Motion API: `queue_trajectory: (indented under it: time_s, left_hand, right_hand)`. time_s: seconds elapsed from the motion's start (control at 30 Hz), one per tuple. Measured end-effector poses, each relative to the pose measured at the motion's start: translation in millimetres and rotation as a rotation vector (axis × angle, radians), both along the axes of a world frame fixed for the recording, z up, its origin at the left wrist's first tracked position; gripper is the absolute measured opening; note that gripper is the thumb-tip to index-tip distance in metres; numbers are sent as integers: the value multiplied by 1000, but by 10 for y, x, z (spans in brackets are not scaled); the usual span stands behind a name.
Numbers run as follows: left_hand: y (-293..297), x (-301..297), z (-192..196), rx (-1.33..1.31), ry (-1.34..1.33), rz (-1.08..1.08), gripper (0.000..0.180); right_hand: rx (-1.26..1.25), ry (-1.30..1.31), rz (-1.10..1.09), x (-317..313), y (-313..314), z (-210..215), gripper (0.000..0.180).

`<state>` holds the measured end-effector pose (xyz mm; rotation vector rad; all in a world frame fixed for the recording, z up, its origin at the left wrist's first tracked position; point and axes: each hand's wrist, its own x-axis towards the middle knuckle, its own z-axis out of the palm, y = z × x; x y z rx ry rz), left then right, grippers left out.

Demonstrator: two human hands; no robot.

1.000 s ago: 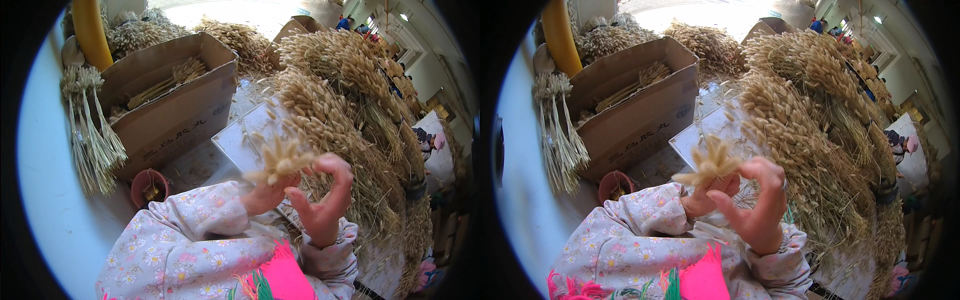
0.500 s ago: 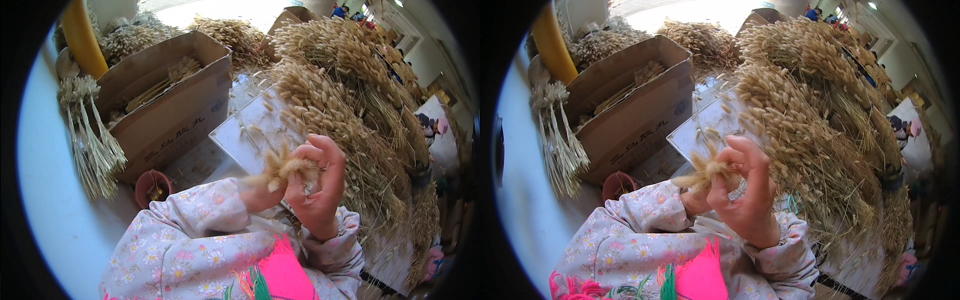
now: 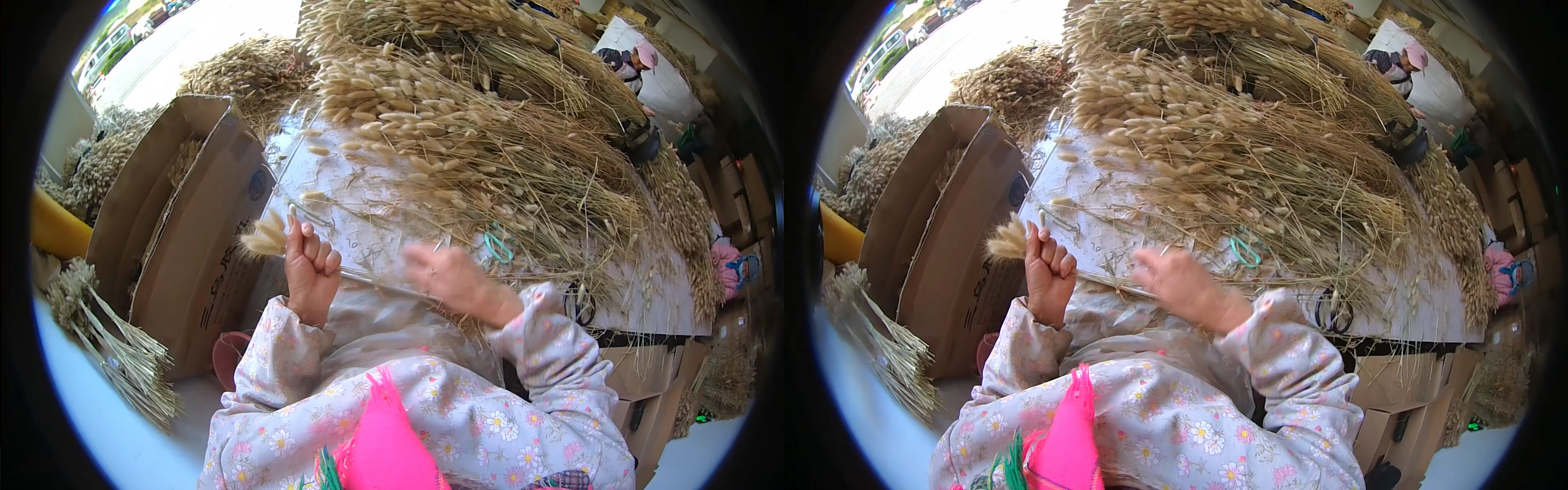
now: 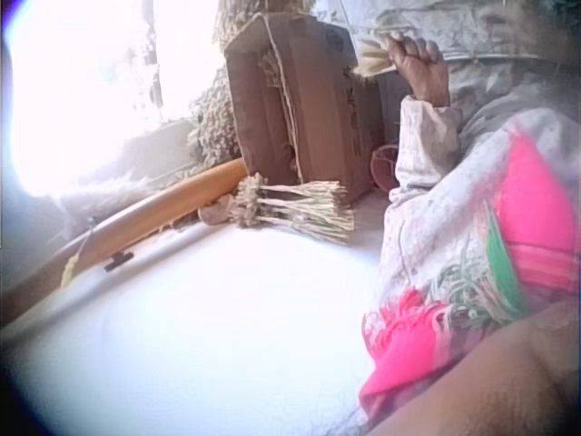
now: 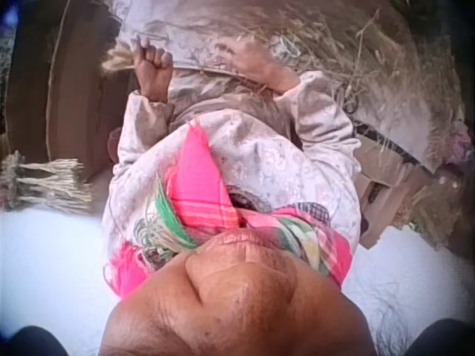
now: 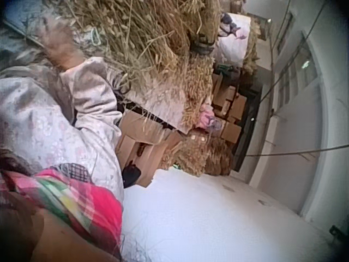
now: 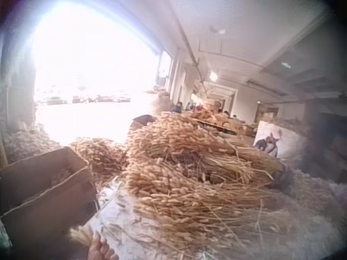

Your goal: The person gathers dried wheat stalks, aligns them into small bundles, and secures each bundle with a rubber band. The person places the finished bundles into a cardboard box on the left side of the table.

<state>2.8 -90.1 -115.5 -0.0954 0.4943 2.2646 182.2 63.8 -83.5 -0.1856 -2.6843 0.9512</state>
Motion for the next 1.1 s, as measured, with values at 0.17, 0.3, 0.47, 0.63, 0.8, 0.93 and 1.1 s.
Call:
queue_trajectory:
  time_s: [0.17, 0.3, 0.47, 0.63, 0.8, 0.93, 1.1]
  left_hand:
    - [16, 27, -233, -72, 9, 12, 33]
    - [-7, 24, -282, -121, 22, 19, 34]
    - [0, 20, -259, -150, 9, 13, 34]
    - [-10, -4, -236, -105, 33, 4, 32]
    - [-29, 3, -140, -88, 99, 4, 24]
    - [-12, 89, -15, -144, 146, -3, 23]
    - [-36, 148, 84, -140, 339, -25, 27]
  right_hand:
    - [292, 93, -417, -111, 1114, -245, 10]
    - [496, 168, -692, -120, 1589, -490, 11]
    - [616, -74, -651, 62, 1735, -521, 11]
    - [295, 92, -534, 271, 1495, -209, 8]
    - [150, -10, -446, 352, 1191, 254, 11]
    - [194, 209, -333, 74, 594, 292, 12]
    - [372, 343, -128, -426, -223, 119, 5]
